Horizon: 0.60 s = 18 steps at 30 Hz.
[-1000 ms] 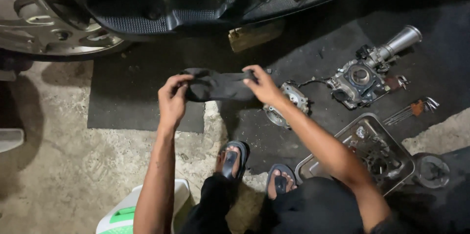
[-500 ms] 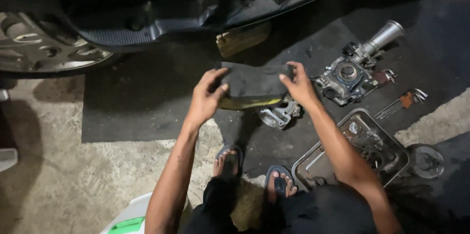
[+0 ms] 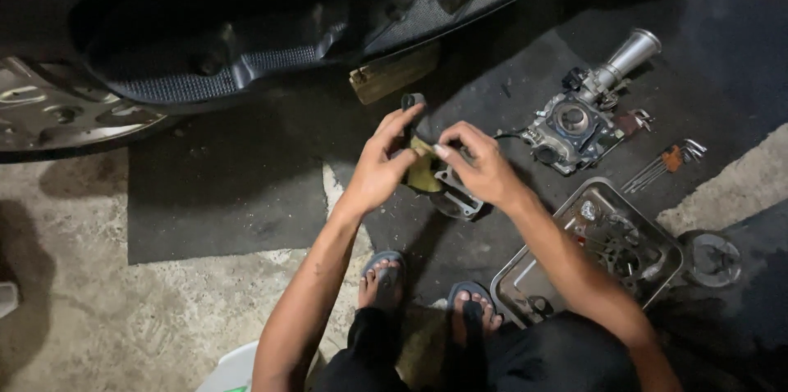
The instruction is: The person cleans a disassembled engine part using a cloth and sandpaper. They wipe the metal component with a rag and then rub its surfaces with sandpaper to remove residue.
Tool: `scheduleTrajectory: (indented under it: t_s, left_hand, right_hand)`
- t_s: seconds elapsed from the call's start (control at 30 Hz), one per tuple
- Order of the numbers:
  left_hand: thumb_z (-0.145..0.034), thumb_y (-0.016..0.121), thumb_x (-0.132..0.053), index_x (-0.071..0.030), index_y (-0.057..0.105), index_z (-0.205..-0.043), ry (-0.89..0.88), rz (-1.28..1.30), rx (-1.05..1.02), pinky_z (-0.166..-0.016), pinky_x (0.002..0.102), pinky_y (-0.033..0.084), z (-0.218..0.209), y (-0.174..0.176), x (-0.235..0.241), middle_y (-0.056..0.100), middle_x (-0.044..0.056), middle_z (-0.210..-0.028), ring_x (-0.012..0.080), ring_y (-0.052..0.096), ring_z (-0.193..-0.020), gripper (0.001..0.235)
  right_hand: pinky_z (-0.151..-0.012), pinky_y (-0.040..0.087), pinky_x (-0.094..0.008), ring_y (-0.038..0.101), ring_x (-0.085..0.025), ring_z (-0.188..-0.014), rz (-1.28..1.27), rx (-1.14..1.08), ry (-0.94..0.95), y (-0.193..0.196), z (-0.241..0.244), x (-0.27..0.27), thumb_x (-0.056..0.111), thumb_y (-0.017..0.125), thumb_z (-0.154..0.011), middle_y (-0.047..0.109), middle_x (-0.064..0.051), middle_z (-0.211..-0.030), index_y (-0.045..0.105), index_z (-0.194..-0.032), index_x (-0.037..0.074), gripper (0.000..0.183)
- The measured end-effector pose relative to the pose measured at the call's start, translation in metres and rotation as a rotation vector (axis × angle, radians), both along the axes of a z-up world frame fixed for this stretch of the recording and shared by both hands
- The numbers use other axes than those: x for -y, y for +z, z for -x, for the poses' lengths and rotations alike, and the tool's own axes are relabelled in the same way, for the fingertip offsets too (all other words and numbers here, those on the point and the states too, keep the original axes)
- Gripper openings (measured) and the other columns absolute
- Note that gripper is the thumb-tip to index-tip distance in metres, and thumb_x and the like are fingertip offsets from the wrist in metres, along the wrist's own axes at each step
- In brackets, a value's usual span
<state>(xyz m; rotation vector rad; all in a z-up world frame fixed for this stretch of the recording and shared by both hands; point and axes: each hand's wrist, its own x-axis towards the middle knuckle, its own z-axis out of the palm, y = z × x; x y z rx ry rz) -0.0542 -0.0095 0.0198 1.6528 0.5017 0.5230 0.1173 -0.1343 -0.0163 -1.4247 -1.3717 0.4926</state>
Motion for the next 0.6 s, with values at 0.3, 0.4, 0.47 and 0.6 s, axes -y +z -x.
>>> scheduleTrajectory:
  t_s: [0.3, 0.4, 0.47, 0.6]
  left_hand:
    - [-0.089, 0.056, 0.002, -0.011, 0.049, -0.153, 0.077, -0.020, -0.019, -0.114, 0.050, 0.042, 0.006, 0.003, 0.000, 0.055, 0.019, -0.147, 0.0354, 0.046, -0.142, 0.066]
    - [-0.089, 0.055, 0.008, -0.012, 0.058, -0.146, 0.170, 0.022, 0.002, -0.112, 0.054, 0.044, 0.001, 0.003, 0.001, 0.058, 0.021, -0.143, 0.0433, 0.051, -0.137, 0.061]
    - [-0.090, 0.054, 0.008, -0.012, 0.058, -0.144, 0.198, 0.046, -0.012, -0.110, 0.056, 0.045, 0.001, 0.010, 0.002, 0.059, 0.021, -0.142, 0.0455, 0.053, -0.134, 0.058]
    - [-0.091, 0.058, 0.003, -0.015, 0.061, -0.138, 0.252, 0.117, -0.074, -0.104, 0.054, 0.051, 0.000, -0.007, 0.004, 0.065, 0.019, -0.130, 0.0427, 0.062, -0.125, 0.050]
  right_hand:
    - [-0.086, 0.050, -0.041, 0.065, -0.026, -0.099, -0.096, -0.229, -0.041, 0.002, 0.003, 0.000, 0.018, 0.059, -0.106, 0.066, -0.018, -0.105, 0.054, -0.095, 0.002, 0.019]
    - [-0.094, 0.047, -0.043, 0.059, -0.024, -0.108, -0.116, -0.331, -0.018, -0.006, 0.001, -0.001, 0.020, 0.056, -0.108, 0.062, -0.015, -0.109, 0.052, -0.097, 0.004, 0.019]
    - [-0.093, 0.047, -0.044, 0.060, -0.026, -0.107, -0.092, -0.356, 0.000, -0.005, 0.002, -0.001, 0.022, 0.057, -0.107, 0.064, -0.017, -0.111, 0.052, -0.096, 0.004, 0.022]
    - [-0.097, 0.046, -0.050, 0.063, -0.038, -0.113, -0.059, -0.319, 0.125, -0.001, 0.019, -0.002, 0.015, 0.059, -0.101, 0.067, -0.024, -0.113, 0.055, -0.092, 0.002, 0.016]
